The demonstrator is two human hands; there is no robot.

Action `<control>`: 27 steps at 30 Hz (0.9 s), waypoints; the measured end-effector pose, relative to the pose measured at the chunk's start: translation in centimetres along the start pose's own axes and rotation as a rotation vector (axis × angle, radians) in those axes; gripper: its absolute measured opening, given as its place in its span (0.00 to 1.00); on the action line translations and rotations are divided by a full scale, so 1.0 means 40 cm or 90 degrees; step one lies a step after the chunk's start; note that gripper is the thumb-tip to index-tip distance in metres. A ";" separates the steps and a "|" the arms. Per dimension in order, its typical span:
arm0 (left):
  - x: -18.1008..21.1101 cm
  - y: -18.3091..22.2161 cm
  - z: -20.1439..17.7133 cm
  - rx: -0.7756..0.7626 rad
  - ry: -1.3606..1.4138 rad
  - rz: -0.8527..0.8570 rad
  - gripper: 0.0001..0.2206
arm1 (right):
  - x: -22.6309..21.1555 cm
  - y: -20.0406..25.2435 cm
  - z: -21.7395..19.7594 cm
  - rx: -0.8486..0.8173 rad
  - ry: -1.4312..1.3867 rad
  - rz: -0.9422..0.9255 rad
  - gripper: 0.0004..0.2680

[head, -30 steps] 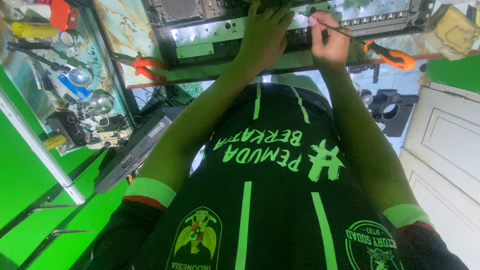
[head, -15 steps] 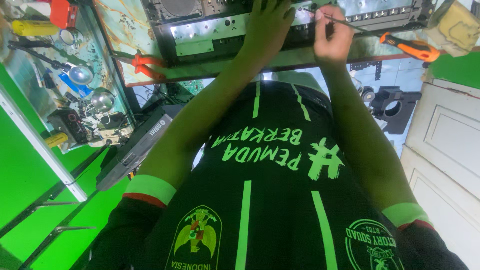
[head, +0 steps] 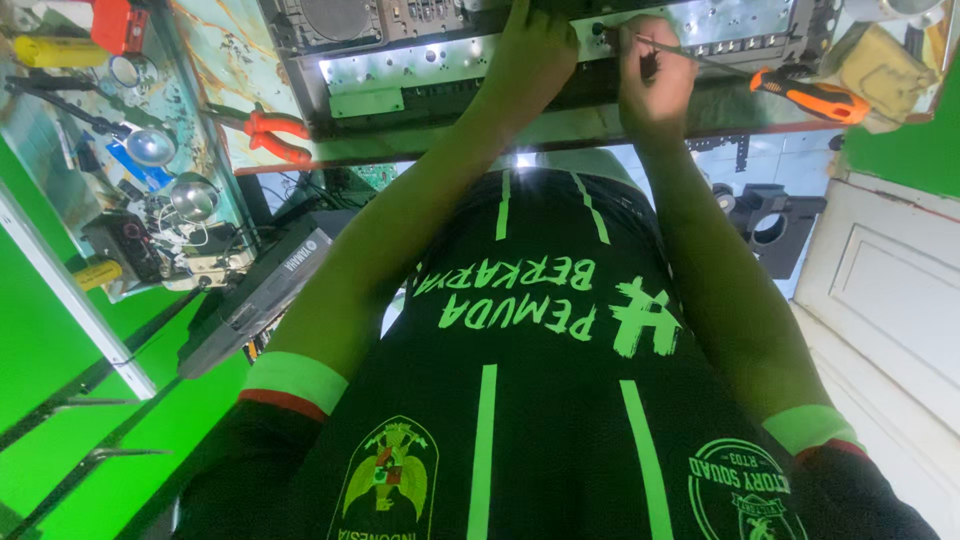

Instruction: The person repairs an electronic keyboard on a workbench by using a screwdriver to remove and replace screws from an internal component, while also handling internal wiring and circuit boards.

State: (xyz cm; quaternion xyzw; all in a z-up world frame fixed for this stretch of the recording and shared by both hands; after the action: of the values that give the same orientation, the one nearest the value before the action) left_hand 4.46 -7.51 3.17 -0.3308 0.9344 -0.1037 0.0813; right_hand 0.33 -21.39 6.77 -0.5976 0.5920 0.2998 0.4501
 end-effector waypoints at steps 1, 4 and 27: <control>0.009 -0.004 0.005 -0.020 -0.032 0.006 0.04 | 0.008 -0.006 0.000 0.003 0.002 0.009 0.03; 0.028 -0.009 0.007 -0.047 -0.075 0.027 0.03 | 0.025 -0.019 0.005 -0.003 -0.008 0.048 0.02; -0.027 0.030 0.024 0.012 0.053 -0.086 0.13 | 0.056 -0.004 0.015 -0.021 -0.013 0.060 0.03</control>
State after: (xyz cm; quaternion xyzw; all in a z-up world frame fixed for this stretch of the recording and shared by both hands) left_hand 4.78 -6.05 2.05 -0.3880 0.9114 -0.1316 0.0385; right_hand 0.85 -21.83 4.54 -0.5735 0.6097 0.3362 0.4316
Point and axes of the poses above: each hand's wrist, its own y-axis away from the middle knuckle, its own z-axis out of the palm, x = y × z, the point moved 9 cm from there along -y, towards the middle knuckle, and after that the axes turned 4 degrees about -x, right-handed, at the moved point
